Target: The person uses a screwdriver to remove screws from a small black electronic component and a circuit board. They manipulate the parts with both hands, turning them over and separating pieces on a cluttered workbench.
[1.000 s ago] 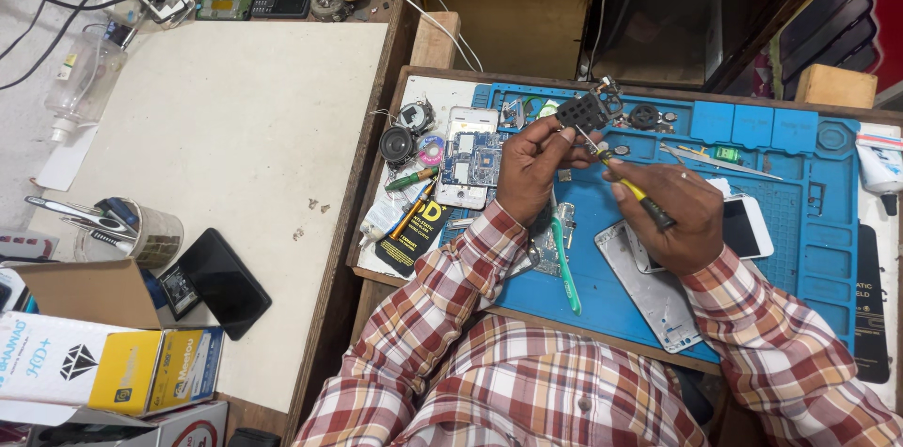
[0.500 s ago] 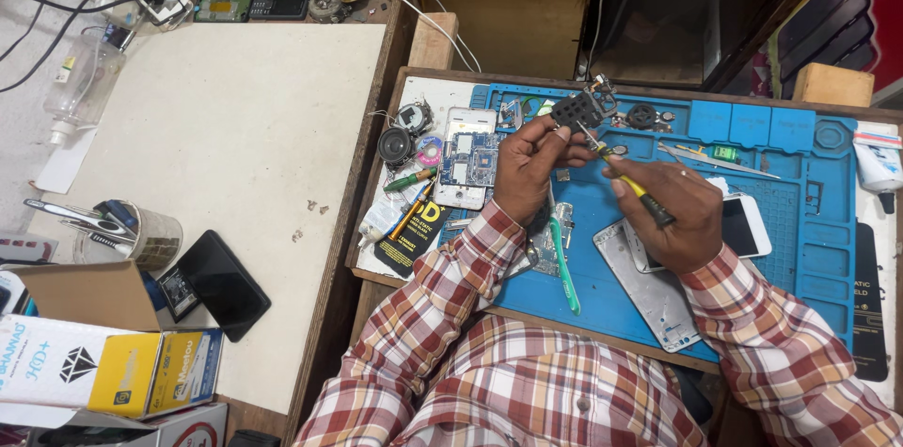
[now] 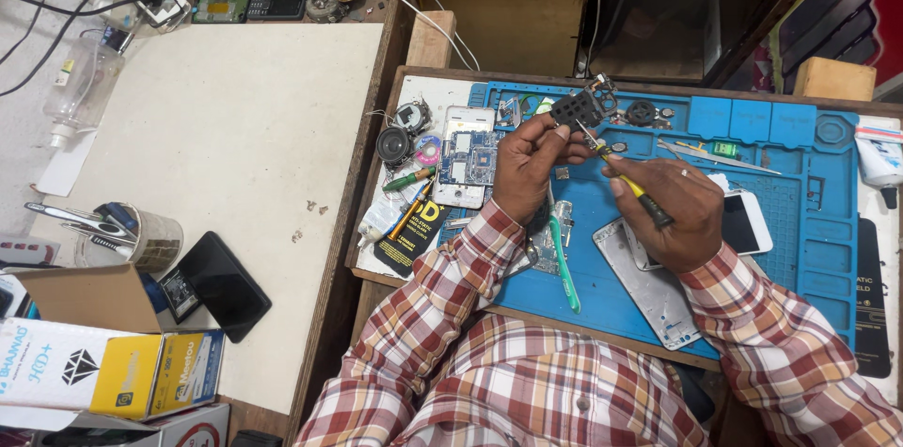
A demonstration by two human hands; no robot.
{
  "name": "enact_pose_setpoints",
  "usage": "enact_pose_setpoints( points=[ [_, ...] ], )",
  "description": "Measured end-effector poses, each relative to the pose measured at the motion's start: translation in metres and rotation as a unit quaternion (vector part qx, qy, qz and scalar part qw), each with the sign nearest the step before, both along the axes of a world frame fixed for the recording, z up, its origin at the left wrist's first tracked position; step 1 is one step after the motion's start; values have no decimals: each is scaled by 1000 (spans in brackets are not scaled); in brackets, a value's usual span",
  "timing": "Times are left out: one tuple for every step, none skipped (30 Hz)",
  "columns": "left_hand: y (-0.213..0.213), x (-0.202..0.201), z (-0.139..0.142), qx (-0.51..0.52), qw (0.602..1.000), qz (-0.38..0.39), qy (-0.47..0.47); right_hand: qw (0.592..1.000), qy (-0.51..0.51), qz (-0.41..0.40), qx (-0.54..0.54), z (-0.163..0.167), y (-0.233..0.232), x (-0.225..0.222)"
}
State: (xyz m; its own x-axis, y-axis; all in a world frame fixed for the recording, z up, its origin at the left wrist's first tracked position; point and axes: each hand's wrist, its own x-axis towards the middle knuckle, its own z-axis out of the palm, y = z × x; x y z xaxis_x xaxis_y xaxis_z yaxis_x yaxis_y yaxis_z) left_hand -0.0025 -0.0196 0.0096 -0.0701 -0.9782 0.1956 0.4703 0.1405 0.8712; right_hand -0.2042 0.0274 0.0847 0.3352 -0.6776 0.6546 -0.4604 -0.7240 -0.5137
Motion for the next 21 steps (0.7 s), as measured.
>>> enact_pose_setpoints(
  points=[
    [0, 0, 0, -2, 1000, 4, -1, 1000, -1, 0, 1, 0, 0, 0],
    [0, 0, 0, -5, 1000, 8, -2, 1000, -3, -1, 2, 0, 0, -1],
    [0, 0, 1, -8, 1000, 11, -4, 1000, -5, -2, 2, 0, 0, -1],
    [-1, 0, 2, -4, 1000, 15, -4, 1000, -6, -1, 2, 0, 0, -2],
    [0, 0, 3, 1, 1000, 19, -5, 1000, -8, 1, 2, 1, 1, -3],
    [0, 1, 4, 5, 1000, 23, -6, 1000, -10, 2, 2, 1, 1, -3],
    [0, 1, 6, 7, 1000, 24, -13, 1000, -14, 1, -3, 1, 1, -3],
    [0, 1, 7, 9, 999, 26, -19, 1000, -17, 0, -7, 1, 1, -4],
    [1, 1, 8, 11, 999, 28, -25, 1000, -20, 0, -11, 1, 1, -4],
    [1, 1, 9, 10, 999, 29, -27, 1000, -21, -2, -8, 1, 1, -4],
    [1, 2, 9, 10, 999, 31, -28, 1000, -22, -4, -5, 1, 0, -4],
    [1, 2, 9, 9, 999, 32, -30, 1000, -24, -5, -3, 1, 0, -4],
    [1, 2, 8, 10, 999, 32, -27, 1000, -21, -5, -5, 1, 0, -4],
    [0, 2, 7, 10, 999, 32, -24, 1000, -18, -5, -8, 1, 0, -4],
    [0, 2, 6, 11, 999, 31, -21, 1000, -16, -6, -11, 1, 0, -4],
    [0, 2, 5, 4, 1000, 21, -18, 1000, -17, -6, -10, 0, 0, -4],
    [0, 2, 4, -4, 1000, 11, -14, 1000, -17, -5, -10, 0, -1, -4],
    [0, 2, 3, -11, 1000, 1, -11, 1000, -18, -5, -9, 0, -1, -4],
    [0, 2, 2, -10, 1000, -2, -15, 1000, -19, -5, -10, 0, -2, -4],
    [0, 2, 2, -8, 1000, -6, -19, 1000, -20, -5, -10, -1, -1, -4],
    [1, 1, 1, -7, 1000, -11, -22, 1000, -21, -7, -10, -1, -1, -5]
  ],
)
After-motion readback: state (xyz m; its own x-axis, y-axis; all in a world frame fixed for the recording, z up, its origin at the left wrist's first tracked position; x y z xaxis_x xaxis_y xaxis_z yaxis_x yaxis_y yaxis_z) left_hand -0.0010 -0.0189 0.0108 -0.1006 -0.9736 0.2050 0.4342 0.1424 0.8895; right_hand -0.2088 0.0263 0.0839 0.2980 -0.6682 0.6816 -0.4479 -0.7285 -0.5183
